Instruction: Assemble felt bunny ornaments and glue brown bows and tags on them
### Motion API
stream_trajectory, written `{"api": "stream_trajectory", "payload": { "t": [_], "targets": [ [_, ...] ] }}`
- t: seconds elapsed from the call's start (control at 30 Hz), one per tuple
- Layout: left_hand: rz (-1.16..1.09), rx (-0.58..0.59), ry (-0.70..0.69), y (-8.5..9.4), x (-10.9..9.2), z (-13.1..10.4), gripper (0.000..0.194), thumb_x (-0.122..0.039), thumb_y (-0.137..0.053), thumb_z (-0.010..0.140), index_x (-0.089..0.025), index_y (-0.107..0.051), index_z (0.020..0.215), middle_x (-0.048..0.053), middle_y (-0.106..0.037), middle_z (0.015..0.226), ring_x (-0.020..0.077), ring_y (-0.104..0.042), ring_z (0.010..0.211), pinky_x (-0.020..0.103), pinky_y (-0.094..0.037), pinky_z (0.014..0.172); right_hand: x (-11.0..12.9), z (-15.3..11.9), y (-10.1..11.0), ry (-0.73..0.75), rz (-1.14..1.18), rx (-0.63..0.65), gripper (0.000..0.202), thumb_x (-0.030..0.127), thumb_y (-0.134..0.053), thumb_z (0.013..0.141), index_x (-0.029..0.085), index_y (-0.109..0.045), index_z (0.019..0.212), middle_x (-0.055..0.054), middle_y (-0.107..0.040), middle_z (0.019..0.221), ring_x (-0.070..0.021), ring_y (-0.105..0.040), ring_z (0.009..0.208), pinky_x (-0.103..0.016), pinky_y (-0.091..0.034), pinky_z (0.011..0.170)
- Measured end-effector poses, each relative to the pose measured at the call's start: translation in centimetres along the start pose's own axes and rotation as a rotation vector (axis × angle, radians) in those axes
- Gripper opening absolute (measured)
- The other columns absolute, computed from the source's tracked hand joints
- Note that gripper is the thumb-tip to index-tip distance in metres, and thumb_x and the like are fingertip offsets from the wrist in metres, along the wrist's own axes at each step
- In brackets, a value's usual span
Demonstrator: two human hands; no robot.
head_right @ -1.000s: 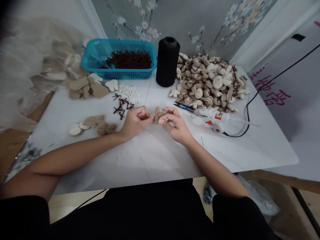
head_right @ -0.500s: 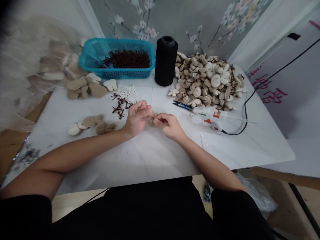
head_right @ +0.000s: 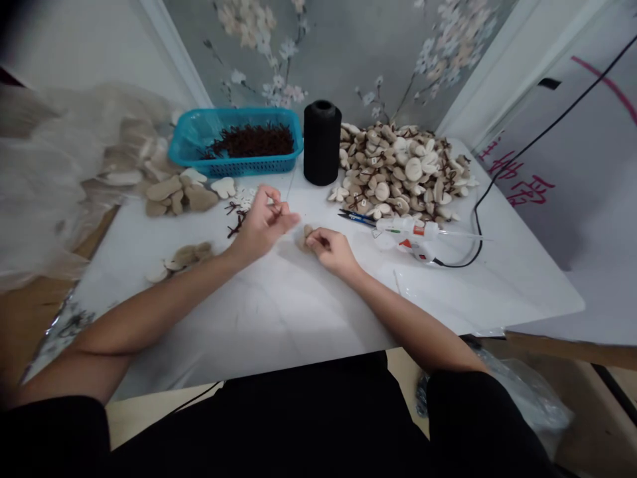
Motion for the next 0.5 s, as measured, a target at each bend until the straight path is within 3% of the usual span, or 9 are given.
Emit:
{"api": "stream_trajectory", "payload": {
  "t": [0.1, 0.2, 0.27, 0.33, 0.43, 0.5],
  "targets": [
    [0.271, 0.089, -0.002, -0.1, 1.9, -0.6, 0.048, -0.036, -0.074, 0.064, -0.022, -0.045, 0.099, -0.002, -0.054, 0.086, 0.0091, -0.05, 0.067, 0.024, -0.042, 0.063, -0.1, 0.1, 0.4, 0.025, 0.167, -0.033, 0.032, 0.049, -0.054, 0.081, 0.017, -0.059, 0.078, -0.001, -0.059, 0.072, -0.0137, -0.051, 0.067, -0.026, -0.041, 0.065],
    [0.402, 0.177, 0.016, -0.7, 2.8, -1.1, 0.026, -0.037, -0.063, 0.075, -0.019, -0.055, 0.092, 0.002, -0.06, 0.091, 0.0126, -0.053, 0.078, 0.028, -0.044, 0.073, -0.2, 0.2, 0.7, 0.024, 0.257, -0.045, 0.034, 0.052, -0.055, 0.08, 0.017, -0.057, 0.078, -0.001, -0.058, 0.074, -0.0138, -0.053, 0.071, -0.027, -0.044, 0.071],
    [0.379, 0.15, 0.052, -0.9, 2.7, -1.2, 0.018, -0.034, -0.058, 0.078, -0.018, -0.057, 0.087, 0.001, -0.061, 0.086, 0.0117, -0.053, 0.074, 0.027, -0.044, 0.072, -0.2, 0.1, 0.8, 0.037, 0.263, -0.042, 0.035, 0.053, -0.055, 0.08, 0.018, -0.057, 0.077, -0.003, -0.06, 0.078, -0.0157, -0.056, 0.08, -0.029, -0.045, 0.077],
    [0.283, 0.09, 0.11, -0.8, 2.7, -1.1, 0.016, -0.031, -0.057, 0.077, -0.017, -0.056, 0.083, 0.0, -0.061, 0.079, 0.0106, -0.054, 0.067, 0.025, -0.045, 0.064, 0.1, -0.1, 1.0, 0.074, 0.204, -0.044, 0.035, 0.052, -0.055, 0.081, 0.018, -0.059, 0.077, -0.008, -0.061, 0.095, -0.0191, -0.056, 0.098, -0.033, -0.045, 0.085],
    [0.107, 0.043, 0.196, -0.7, 2.9, -1.0, 0.015, -0.03, -0.056, 0.076, -0.017, -0.051, 0.081, -0.001, -0.058, 0.068, 0.0106, -0.056, 0.059, 0.02, -0.045, 0.051, 1.0, -0.8, 1.6, 0.207, 0.002, -0.069, 0.028, 0.045, -0.054, 0.084, 0.018, -0.062, 0.081, -0.013, -0.049, 0.127, -0.0226, -0.05, 0.115, -0.04, -0.042, 0.093],
    [0.055, 0.041, 0.22, -0.7, 3.0, -1.1, 0.015, -0.03, -0.057, 0.074, -0.018, -0.049, 0.079, -0.002, -0.057, 0.066, 0.0097, -0.054, 0.054, 0.018, -0.044, 0.045, 1.8, -1.3, 2.0, 0.327, -0.175, -0.095, 0.021, 0.038, -0.051, 0.087, 0.02, -0.062, 0.084, -0.013, -0.043, 0.134, -0.0246, -0.046, 0.12, -0.045, -0.04, 0.096]
  ]
}}
Point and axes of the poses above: each hand's wrist, its own z-axis towards the middle knuckle, its own y-axis out of the back of the hand, x = y × z, the point moved 3 cm from there along z, towards the middle knuckle
